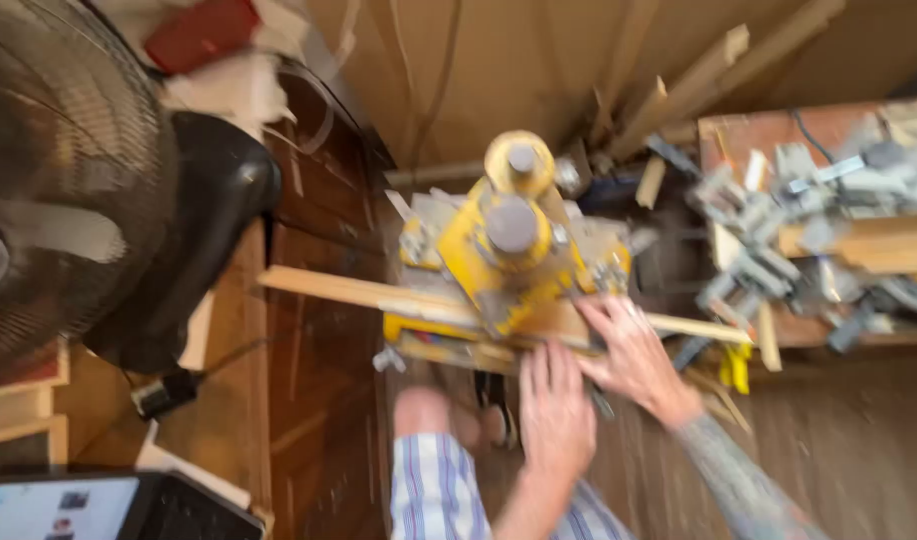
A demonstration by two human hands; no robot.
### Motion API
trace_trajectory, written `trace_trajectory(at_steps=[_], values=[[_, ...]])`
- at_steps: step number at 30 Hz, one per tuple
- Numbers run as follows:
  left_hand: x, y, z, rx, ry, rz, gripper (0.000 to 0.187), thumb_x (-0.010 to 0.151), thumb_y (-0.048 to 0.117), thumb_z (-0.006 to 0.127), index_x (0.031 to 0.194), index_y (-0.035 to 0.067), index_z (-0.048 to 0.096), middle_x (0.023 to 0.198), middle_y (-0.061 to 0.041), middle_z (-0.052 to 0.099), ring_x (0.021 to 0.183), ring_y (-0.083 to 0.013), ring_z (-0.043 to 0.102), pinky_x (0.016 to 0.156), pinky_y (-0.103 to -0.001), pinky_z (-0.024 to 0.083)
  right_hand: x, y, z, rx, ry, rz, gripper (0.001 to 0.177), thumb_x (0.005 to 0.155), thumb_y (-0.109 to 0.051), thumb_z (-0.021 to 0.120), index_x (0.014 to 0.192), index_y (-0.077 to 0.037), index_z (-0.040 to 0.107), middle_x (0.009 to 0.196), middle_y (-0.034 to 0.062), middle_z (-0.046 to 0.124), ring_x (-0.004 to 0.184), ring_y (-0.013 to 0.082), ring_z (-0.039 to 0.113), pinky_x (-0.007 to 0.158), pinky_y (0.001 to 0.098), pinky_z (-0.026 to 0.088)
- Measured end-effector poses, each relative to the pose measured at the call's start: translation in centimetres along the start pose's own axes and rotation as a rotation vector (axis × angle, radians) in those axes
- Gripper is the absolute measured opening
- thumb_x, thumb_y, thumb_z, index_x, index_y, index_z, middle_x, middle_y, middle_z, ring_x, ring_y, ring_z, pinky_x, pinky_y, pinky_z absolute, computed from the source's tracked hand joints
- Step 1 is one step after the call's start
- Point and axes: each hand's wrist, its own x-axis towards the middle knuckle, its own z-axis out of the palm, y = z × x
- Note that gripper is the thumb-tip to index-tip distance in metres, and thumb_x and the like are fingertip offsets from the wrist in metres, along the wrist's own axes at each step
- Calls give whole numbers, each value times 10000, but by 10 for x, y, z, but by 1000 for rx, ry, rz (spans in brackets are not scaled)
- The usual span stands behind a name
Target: Feeding a wooden strip through a machine and signing a print
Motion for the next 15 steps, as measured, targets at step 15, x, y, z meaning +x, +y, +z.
trace_trajectory(at_steps=[15], values=[[36,-13,-4,271,56,115,433,937,257,507,1322,72,577,1188,-110,575,1167,-292,517,1055,-416,415,2,5,2,-46,-48,50,662,766,-233,729,1385,-48,583,1214,113,601,1031,321,560,943,442,469]])
